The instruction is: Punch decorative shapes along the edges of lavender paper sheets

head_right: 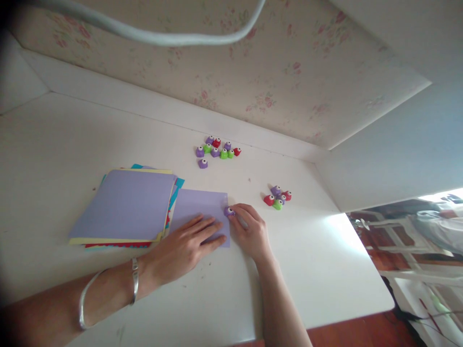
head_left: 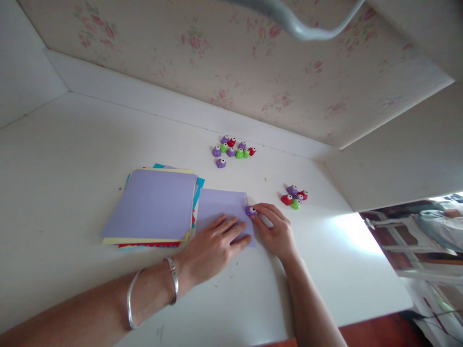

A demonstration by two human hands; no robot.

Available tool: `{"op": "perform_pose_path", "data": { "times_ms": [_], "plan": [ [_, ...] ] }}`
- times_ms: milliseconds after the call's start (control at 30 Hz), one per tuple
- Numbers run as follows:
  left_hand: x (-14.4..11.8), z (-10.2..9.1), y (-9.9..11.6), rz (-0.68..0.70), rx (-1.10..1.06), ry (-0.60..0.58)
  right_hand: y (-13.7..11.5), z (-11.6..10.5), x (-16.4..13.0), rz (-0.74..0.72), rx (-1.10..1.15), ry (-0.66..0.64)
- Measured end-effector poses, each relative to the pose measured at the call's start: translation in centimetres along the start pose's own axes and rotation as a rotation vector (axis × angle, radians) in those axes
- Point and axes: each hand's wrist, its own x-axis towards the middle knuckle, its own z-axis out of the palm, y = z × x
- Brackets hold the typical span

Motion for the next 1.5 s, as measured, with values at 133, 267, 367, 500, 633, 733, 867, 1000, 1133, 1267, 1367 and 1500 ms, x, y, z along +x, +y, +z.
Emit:
{"op": "perform_pose_path", "data": {
  "times_ms": [133, 267, 367, 500, 633, 733, 867, 1000, 1133, 1267, 1367, 1500],
  "plan": [
    [0.03, -0.01, 0.04, 0.020, 0.001, 0.010, -0.03, 0.06, 0.02, -0.016, -0.003, 0.010],
    [0.16, -0.17, 0.04, 0.018, 0.004, 0.012, 0.06, 0.10, 0.03, -0.040, 0.006, 0.018],
    [0.21, -0.12, -0.01, 0.015, -0.002, 0.003, 0.12, 0.13, 0.03, -0.058, 0.005, 0.027],
    [0.16, 0.09, -0.07, 0.028, -0.007, -0.003, 0.08, 0.22, 0.05, -0.037, 0.001, 0.032],
    [0.13, 0.22, -0.05, 0.026, -0.004, 0.007, 0.10, 0.31, 0.03, -0.046, -0.001, 0.037],
    [0.17, 0.23, -0.03, 0.024, -0.004, 0.008, 0.17, 0.36, -0.09, -0.065, -0.002, 0.035],
    [0.23, 0.19, -0.03, 0.026, -0.005, 0.006, 0.07, 0.39, -0.28, -0.069, -0.024, 0.036],
    [0.23, 0.11, -0.05, 0.025, 0.000, 0.008, -0.32, 0.33, -0.32, -0.068, -0.049, 0.029],
    [0.29, 0.01, -0.07, 0.032, 0.000, 0.008, -0.55, 0.31, -0.27, -0.066, -0.071, 0.015],
    [0.34, -0.08, -0.02, 0.034, -0.011, 0.011, -0.35, 0.44, -0.21, -0.071, -0.068, 0.021],
    [0.27, -0.06, 0.02, 0.034, -0.017, 0.008, -0.15, 0.57, -0.21, -0.079, -0.064, 0.035],
    [0.18, 0.06, 0.03, 0.032, -0.012, 0.009, -0.19, 0.68, -0.30, -0.066, -0.057, 0.036]
  ]
}}
